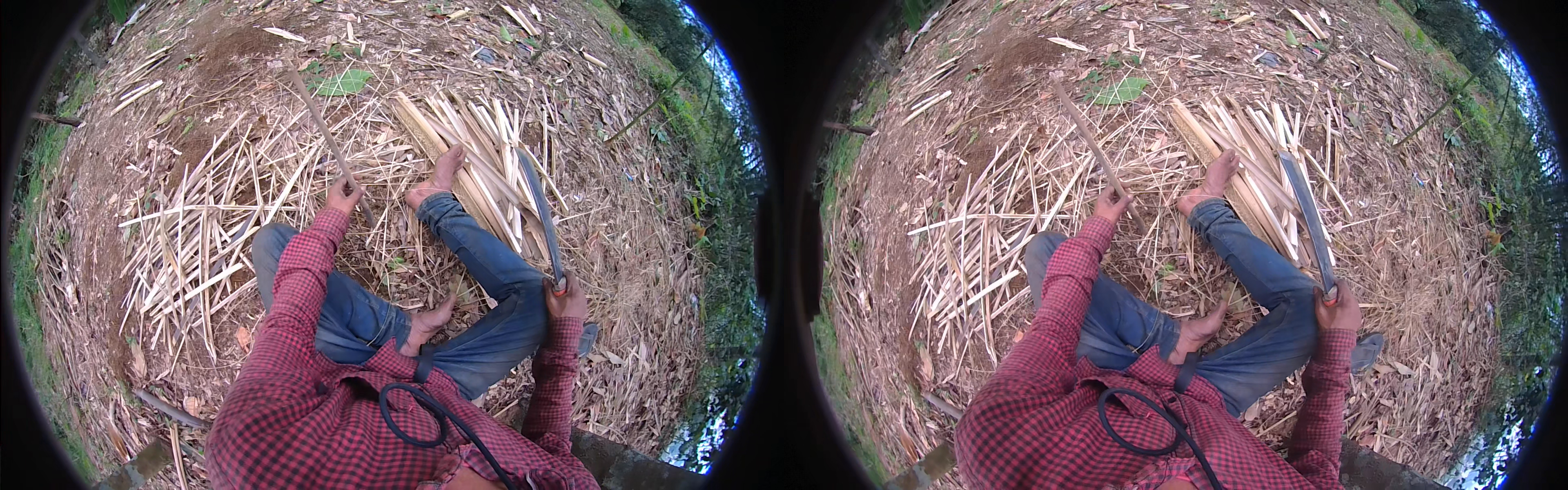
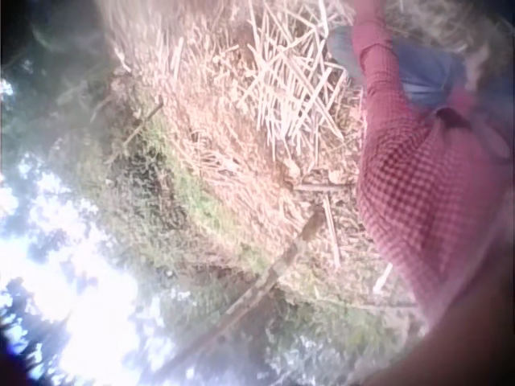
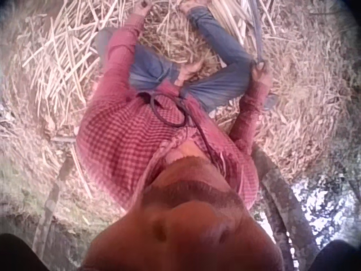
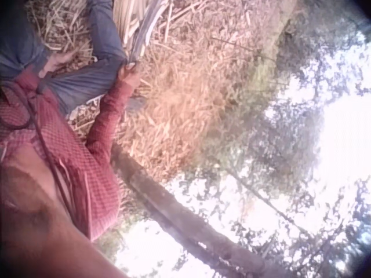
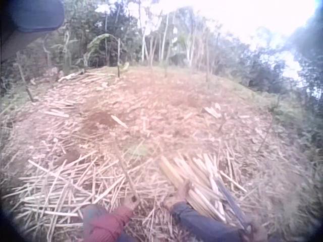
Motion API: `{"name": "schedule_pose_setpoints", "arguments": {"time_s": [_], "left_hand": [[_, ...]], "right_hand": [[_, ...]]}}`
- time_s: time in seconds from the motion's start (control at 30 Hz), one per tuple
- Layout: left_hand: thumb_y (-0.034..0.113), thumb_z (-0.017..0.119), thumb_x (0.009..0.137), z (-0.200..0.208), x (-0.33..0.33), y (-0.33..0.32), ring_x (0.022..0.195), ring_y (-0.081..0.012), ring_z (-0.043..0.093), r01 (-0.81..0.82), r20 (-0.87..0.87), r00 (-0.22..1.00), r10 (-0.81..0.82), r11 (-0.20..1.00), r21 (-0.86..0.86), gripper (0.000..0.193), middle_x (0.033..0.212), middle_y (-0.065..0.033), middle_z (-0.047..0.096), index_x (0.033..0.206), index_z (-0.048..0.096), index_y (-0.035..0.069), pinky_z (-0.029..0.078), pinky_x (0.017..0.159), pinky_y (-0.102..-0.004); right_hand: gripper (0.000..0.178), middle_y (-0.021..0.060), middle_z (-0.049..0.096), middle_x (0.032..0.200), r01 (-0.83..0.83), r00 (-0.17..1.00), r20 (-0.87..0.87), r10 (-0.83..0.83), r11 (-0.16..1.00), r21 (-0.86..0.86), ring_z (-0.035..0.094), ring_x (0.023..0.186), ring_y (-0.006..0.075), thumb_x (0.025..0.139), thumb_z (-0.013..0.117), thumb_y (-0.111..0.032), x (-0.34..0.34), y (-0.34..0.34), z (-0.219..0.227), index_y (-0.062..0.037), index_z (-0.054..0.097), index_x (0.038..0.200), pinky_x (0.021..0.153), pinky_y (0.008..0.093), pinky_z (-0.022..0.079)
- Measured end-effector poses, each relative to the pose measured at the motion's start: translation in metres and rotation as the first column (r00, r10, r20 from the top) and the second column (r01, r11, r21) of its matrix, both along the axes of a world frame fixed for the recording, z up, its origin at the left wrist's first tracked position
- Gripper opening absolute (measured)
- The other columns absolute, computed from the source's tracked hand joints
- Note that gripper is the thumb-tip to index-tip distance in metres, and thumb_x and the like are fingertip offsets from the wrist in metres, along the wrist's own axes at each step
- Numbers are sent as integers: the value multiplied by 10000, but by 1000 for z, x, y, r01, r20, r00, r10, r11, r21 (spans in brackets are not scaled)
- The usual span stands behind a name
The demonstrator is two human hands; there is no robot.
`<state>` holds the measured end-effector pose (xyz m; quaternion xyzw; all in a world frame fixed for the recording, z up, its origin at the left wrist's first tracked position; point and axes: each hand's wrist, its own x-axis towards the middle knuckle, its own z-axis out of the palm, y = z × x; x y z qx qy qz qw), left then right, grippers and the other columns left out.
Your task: The person sits on the ground and uses a machete to split long bamboo poles into thin strips. They hold the bamboo with one hand and strike it with the machete in the other, creating a pile of split bamboo pieces.
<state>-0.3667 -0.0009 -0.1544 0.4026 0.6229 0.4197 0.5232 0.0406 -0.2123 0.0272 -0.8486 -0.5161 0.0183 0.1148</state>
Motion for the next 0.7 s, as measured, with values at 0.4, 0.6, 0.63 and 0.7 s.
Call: {"name": "schedule_pose_setpoints", "arguments": {"time_s": [0.4,0.6,0.63,0.7], "left_hand": [[164,425,934,61,89,-19,494,-58,435,273,-51,961,-270,917,289,278,612,32,457,1178,518,68,391,422,-199],[122,475,838,140,105,-61,693,-187,550,394,-77,918,-389,872,291,308,773,-123,582,1100,548,-22,434,647,-317],[144,497,816,145,106,-62,788,-252,609,428,-194,903,-383,842,330,341,845,-192,624,1097,551,-42,473,746,-369],[129,503,809,155,105,-68,787,-227,593,461,-205,886,-416,837,295,296,856,-175,623,1029,574,-57,461,736,-334]], "right_hand": [[284,132,628,792,-332,942,1,336,928,171,624,663,321,725,696,-234,-17,7,16,-78,551,912,589,378,499],[345,118,606,819,-601,797,25,603,788,136,621,737,308,680,704,-212,-67,61,23,-74,513,933,634,392,503],[348,117,601,821,-612,788,2,616,782,121,619,746,307,677,705,-210,-72,67,24,-76,509,932,642,394,501],[355,115,591,825,-634,767,-44,640,767,94,615,762,307,670,706,-205,-82,77,26,-79,502,932,657,397,497]]}}
